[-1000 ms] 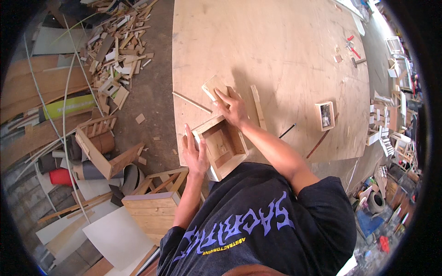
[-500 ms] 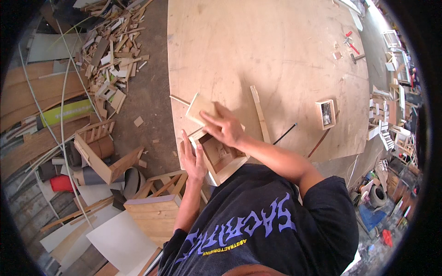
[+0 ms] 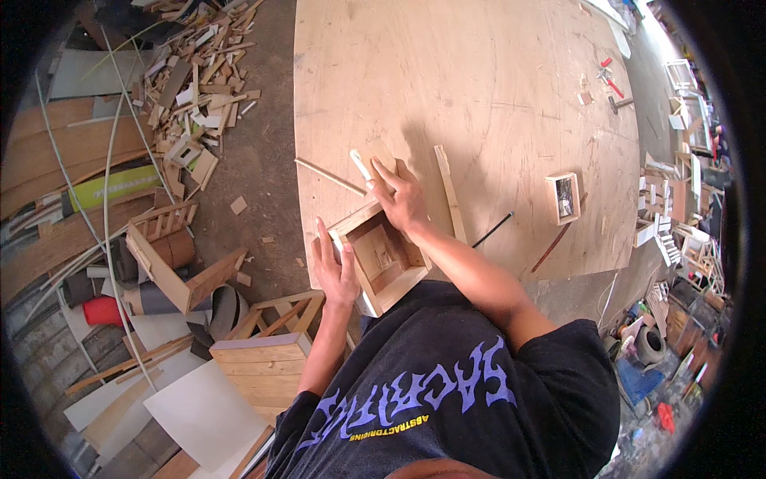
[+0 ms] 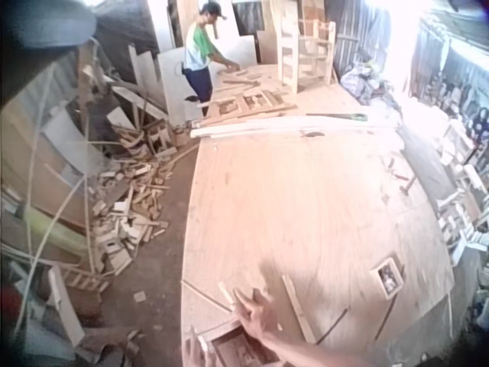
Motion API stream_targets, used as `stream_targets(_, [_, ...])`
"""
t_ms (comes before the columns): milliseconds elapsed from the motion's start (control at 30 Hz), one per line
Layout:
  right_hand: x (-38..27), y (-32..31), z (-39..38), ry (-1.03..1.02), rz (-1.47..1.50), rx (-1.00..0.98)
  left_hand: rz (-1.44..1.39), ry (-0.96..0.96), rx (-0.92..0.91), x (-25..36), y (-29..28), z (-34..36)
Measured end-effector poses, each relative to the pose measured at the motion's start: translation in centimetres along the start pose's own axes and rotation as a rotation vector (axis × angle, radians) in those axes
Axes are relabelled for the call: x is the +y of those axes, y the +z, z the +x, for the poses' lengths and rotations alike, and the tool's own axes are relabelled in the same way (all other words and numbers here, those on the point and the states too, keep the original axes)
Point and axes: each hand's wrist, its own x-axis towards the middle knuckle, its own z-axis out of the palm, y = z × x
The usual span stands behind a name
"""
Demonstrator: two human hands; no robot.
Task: The person constructs a small wooden box by hammering nails into the white top piece and sanding the edges of the box with a block.
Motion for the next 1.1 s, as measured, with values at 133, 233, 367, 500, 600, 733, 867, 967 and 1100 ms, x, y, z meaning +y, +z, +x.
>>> stream_targets(133, [-2.9, 1.4, -3.6, -0.304, -0.047, 0.084, -0.021, 0.176, 0.105, -2.0, 0.8, 0.9])
stream_targets(233, [-0.8, 0.5, -1.4, -0.209, -0.082, 0.069, -0.027, 0.034, 0.034, -1.8, 0.3, -0.3])
stream_targets(367, [1.8, 0.1, -0.1, -0.049, -0.129, 0.021, 0.009, 0.004, -0.015, -0.1, 0.4, 0.0])
stream_targets(500, [-1.8, 1.2, -3.0, -0.323, -0.104, 0.023, -0.076, 0.003, 0.002, -1.9, -0.1, -0.1])
stream_targets(600, [0.6, 0.2, -0.4, -0.182, -0.081, -0.036, -0.059, 0.024, -0.002, -1.8, 0.1, 0.0])
stream_targets(733, [1.0, -2.9, 1.7, 0.156, -0.150, -0.222, -0.034, 0.022, 0.013, -2.1, 0.3, 0.1])
stream_targets(867, [3.7, -1.6, -3.6, 0.002, -0.030, 0.221, -0.445, -0.158, -0.034, -5.4, 0.6, -0.7])
stream_targets(967, [3.2, -4.4, -5.8, 0.383, 0.258, 0.220, -0.554, -0.202, -0.050, -5.2, -0.9, -1.6])
stream_targets(1100, [6.1, -6.7, -9.0, 0.223, -0.026, 0.309, -0.625, -0.151, -0.021, -2.6, -3.8, -2.2])
